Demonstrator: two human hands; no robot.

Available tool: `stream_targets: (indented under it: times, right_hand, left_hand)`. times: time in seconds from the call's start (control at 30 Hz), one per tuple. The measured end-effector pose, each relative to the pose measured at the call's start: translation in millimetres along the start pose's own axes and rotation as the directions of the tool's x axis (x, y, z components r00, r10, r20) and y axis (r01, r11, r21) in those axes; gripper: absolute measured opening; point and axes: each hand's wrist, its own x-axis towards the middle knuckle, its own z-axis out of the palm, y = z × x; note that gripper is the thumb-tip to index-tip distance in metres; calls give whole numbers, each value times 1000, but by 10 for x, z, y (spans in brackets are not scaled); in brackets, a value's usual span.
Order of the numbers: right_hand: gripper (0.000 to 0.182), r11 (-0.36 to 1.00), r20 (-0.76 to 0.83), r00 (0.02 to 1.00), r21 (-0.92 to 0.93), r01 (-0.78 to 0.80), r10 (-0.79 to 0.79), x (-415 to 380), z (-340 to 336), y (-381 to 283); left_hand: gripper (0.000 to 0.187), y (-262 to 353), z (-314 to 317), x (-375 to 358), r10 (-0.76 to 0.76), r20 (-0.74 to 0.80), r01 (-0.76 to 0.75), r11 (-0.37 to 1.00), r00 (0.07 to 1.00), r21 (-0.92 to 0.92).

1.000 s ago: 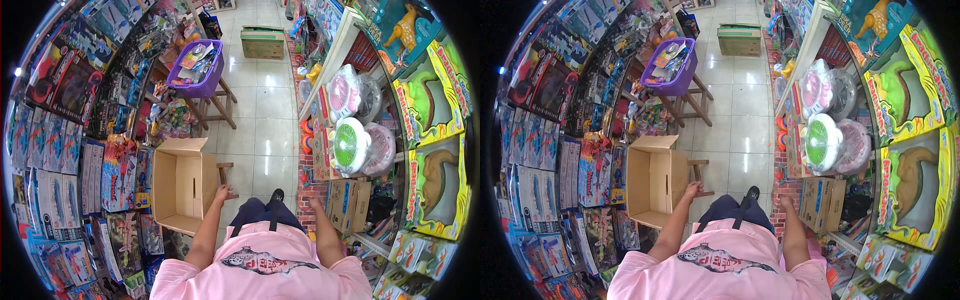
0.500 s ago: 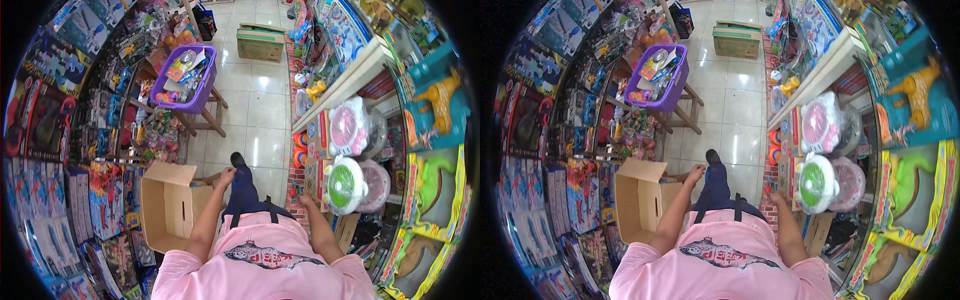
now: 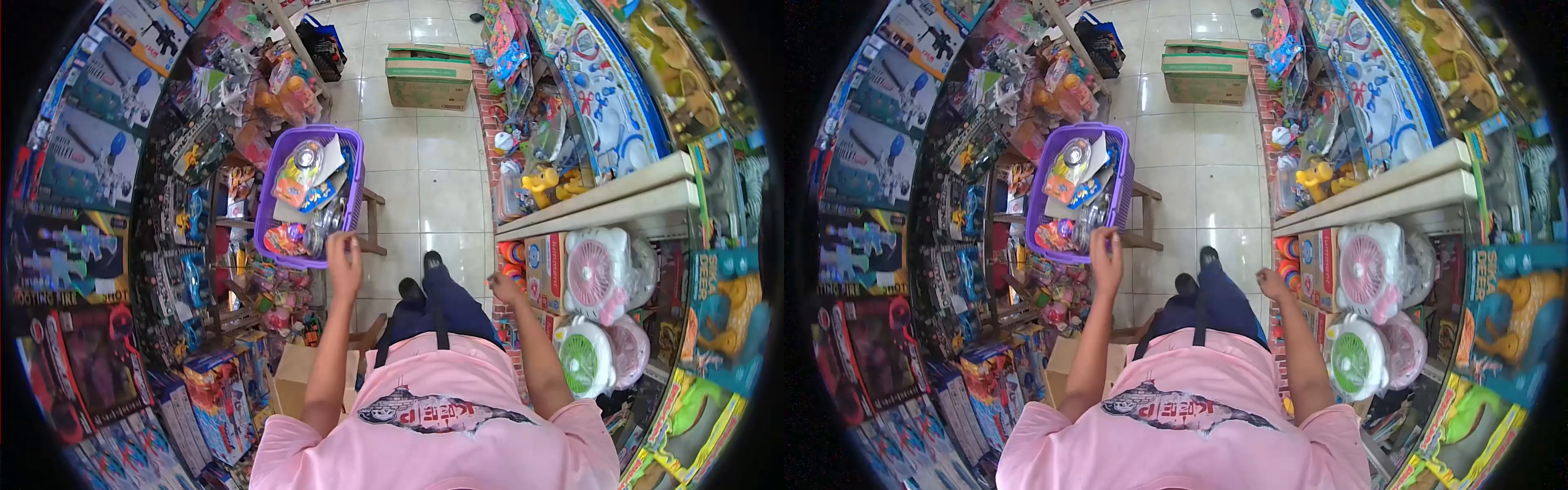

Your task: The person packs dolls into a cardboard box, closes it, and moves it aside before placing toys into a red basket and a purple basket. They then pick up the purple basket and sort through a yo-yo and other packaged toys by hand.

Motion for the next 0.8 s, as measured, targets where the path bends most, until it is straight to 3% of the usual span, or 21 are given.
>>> stream_targets:
  times: [0.07, 0.17, 0.2, 0.23, 0.3, 0.4, 0.47, 0.53, 0.57, 0.6, 0.67, 0.8]
  right_hand:
    - [26, 995, 31, 995, 29, 99, -100, 407, -107, -547]
    - [23, 923, -25, 937, 163, 348, -348, 966, -101, -1419]
    - [23, 922, 22, 932, 158, 354, -362, 1127, -40, -1688]
    - [22, 881, 17, 895, 187, 436, -446, 1168, -78, -2064]
    - [25, 812, 54, 862, 369, 452, -505, 1244, -62, -2694]
    - [34, 745, -2, 781, 297, 597, -624, 1228, -60, -3553]
    - [42, 647, -92, 651, 71, 759, -754, 1122, -119, -4073]
    - [44, 603, -66, 601, -2, 798, -796, 1147, 53, -4321]
    - [46, 552, -43, 550, -77, 831, -834, 1192, 101, -4415]
    - [46, 565, -57, 562, -94, 820, -825, 1246, 143, -4485]
    - [50, 560, 204, 595, -204, 803, -778, 1265, 242, -4580]
    - [51, 606, 247, 686, -331, 724, -684, 1134, 348, -4822]
  left_hand:
    - [32, -93, -90, 280, 5, -11, 0, 891, 1000, 455]
    - [44, -329, -100, 553, -127, 42, 83, 831, 991, 550]
    - [44, -392, -146, 602, -140, 45, 90, 817, 989, 570]
    - [44, -425, -163, 656, -147, 53, 96, 839, 988, 536]
    - [43, -473, -214, 773, -146, 62, 100, 878, 987, 468]
    - [39, -686, -357, 860, -197, 131, 138, 922, 972, 361]
    - [33, -902, -461, 902, -224, 184, 165, 943, 957, 290]
    - [31, -1052, -563, 938, -387, 411, 392, 917, 825, 76]
    - [31, -1142, -573, 981, -370, 422, 381, 923, 828, 61]
    - [29, -1227, -591, 1013, -336, 460, 373, 928, 822, 11]
    - [29, -1365, -659, 980, -278, 538, 378, 922, 796, -84]
    - [28, -1627, -709, 959, -297, 606, 503, 840, 738, -202]
